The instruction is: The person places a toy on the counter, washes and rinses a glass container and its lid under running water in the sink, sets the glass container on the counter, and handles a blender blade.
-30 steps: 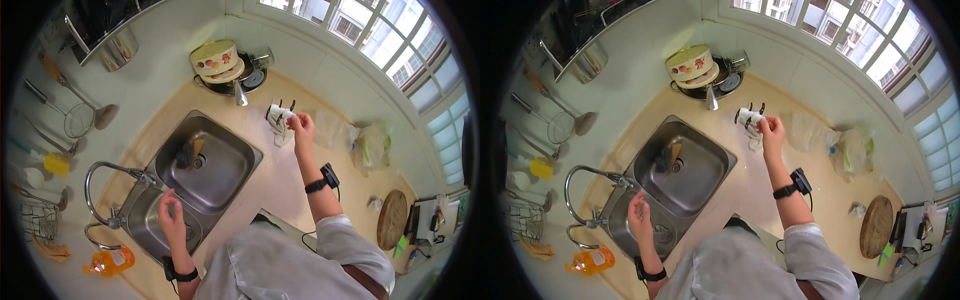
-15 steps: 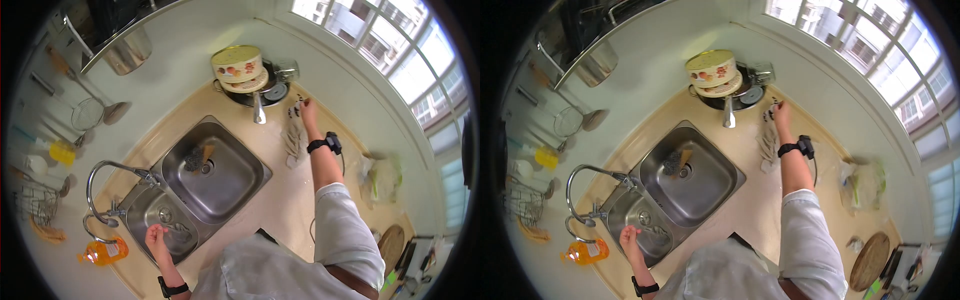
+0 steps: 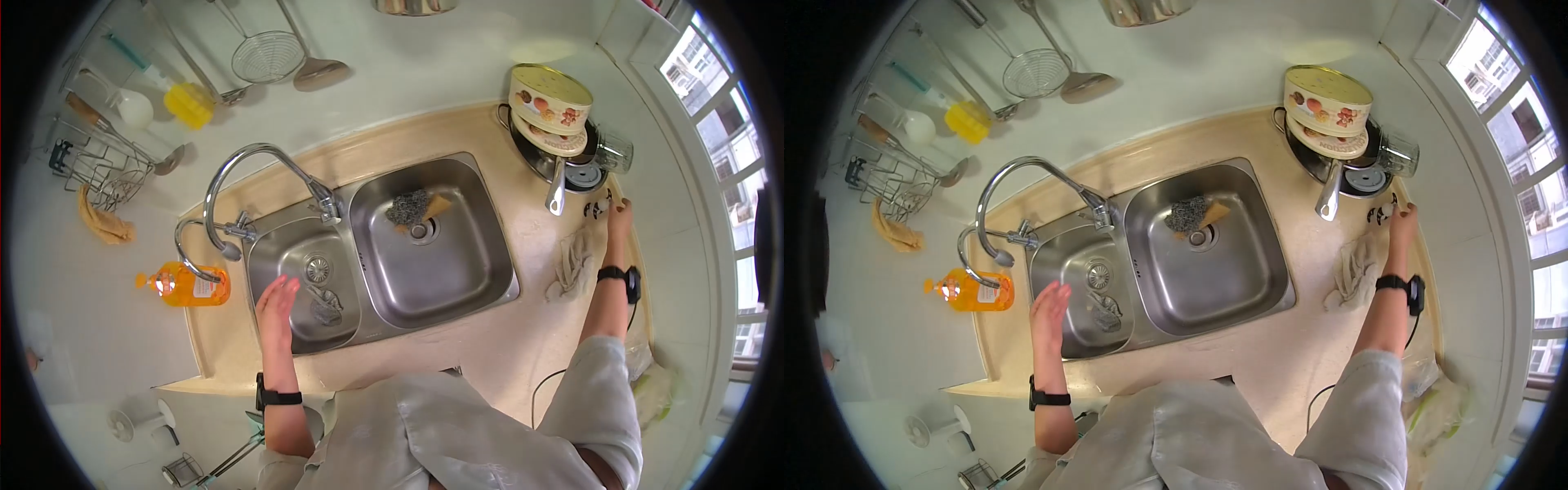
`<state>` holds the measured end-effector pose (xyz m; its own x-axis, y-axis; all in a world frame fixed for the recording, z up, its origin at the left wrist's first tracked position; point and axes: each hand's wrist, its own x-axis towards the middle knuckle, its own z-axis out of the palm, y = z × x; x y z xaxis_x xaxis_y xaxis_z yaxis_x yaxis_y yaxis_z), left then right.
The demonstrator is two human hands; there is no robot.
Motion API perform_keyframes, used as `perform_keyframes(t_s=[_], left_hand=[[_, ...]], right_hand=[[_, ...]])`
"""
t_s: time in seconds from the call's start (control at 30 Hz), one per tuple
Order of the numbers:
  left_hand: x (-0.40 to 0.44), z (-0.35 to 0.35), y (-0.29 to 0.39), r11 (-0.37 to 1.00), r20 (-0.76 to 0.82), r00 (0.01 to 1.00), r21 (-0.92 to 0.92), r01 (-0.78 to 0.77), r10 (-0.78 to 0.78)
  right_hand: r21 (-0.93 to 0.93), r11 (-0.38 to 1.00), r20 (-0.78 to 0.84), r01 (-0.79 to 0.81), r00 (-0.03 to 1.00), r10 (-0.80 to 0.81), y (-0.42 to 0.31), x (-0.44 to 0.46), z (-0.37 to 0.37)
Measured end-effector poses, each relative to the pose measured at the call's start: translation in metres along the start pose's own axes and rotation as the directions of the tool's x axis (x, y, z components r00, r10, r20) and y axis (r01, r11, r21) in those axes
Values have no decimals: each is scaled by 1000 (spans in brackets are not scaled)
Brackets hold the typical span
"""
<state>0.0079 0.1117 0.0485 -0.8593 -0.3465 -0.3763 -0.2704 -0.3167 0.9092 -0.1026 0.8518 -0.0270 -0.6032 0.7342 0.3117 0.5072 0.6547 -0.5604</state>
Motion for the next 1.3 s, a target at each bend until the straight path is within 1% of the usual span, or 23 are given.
perform_keyframes(t_s=[0.07,0.1,0.13,0.2,0.27,0.3,0.33,0.37,0.43,0.57,0.63,0.77,0.83,0.87,0.93,0.97,1.03,1.07,1.13,1.17,1.2,1.27,1.3], left_hand=[[9,8,5,1000,21,1000,7,-7,7],[16,10,6,998,61,998,-60,14,-10],[22,14,9,992,104,994,-123,38,-26],[33,37,18,996,136,990,-91,-9,21],[46,66,21,996,178,982,-67,-53,64],[55,80,19,982,206,970,-165,-94,128],[64,91,17,956,226,955,-263,-130,192],[71,98,13,956,236,953,-267,-126,192],[82,106,6,968,323,928,-222,-114,184],[65,77,-8,991,395,912,-113,-76,115],[48,52,-9,896,253,957,-444,-18,145],[59,-3,0,897,209,977,-437,66,30],[65,-19,3,992,186,981,-120,-31,53],[73,-28,-2,992,194,980,-122,-29,52],[92,-43,-17,997,-53,996,-7,-77,76],[97,-50,-18,997,-24,997,-7,-71,71],[102,-45,-27,999,-91,996,37,-13,17],[93,-26,-30,999,-31,1000,47,0,1],[66,3,-28,923,46,966,-286,257,-255],[65,15,-31,879,222,912,-264,398,-346],[71,26,-32,874,275,890,-227,429,-365],[101,56,-37,643,504,702,-324,694,-504],[110,74,-35,598,545,685,-366,713,-483]], right_hand=[[70,997,-50,-40,998,44,-17,-26,-20],[329,944,-74,9,997,16,-20,-42,-27],[562,825,-104,59,995,-1,-25,-61,-35],[661,750,-7,-26,999,41,-75,-120,-68],[712,695,86,-100,995,56,-95,-165,-81],[710,698,73,-94,996,59,-103,-184,-86],[713,688,141,-138,989,52,-111,-201,-90],[711,678,210,-184,977,44,-116,-215,-94],[705,684,220,-187,975,40,-125,-236,-104],[693,692,245,-204,969,41,-138,-268,-130],[689,691,247,-217,967,57,-144,-286,-140],[675,700,288,-234,957,42,-149,-321,-155],[658,713,307,-242,951,40,-151,-338,-158],[657,715,300,-239,953,43,-152,-347,-159],[652,715,307,-254,950,58,-154,-364,-163],[642,727,286,-242,956,66,-153,-373,-165],[617,756,262,-219,963,65,-151,-391,-176],[596,774,254,-215,964,72,-149,-400,-183],[588,781,207,-210,973,106,-141,-421,-194],[564,794,209,-224,970,126,-139,-434,-202],[535,811,196,-237,969,153,-134,-446,-214],[554,800,124,-232,973,196,-109,-481,-222],[499,821,128,-277,961,247,-105,-500,-233]])
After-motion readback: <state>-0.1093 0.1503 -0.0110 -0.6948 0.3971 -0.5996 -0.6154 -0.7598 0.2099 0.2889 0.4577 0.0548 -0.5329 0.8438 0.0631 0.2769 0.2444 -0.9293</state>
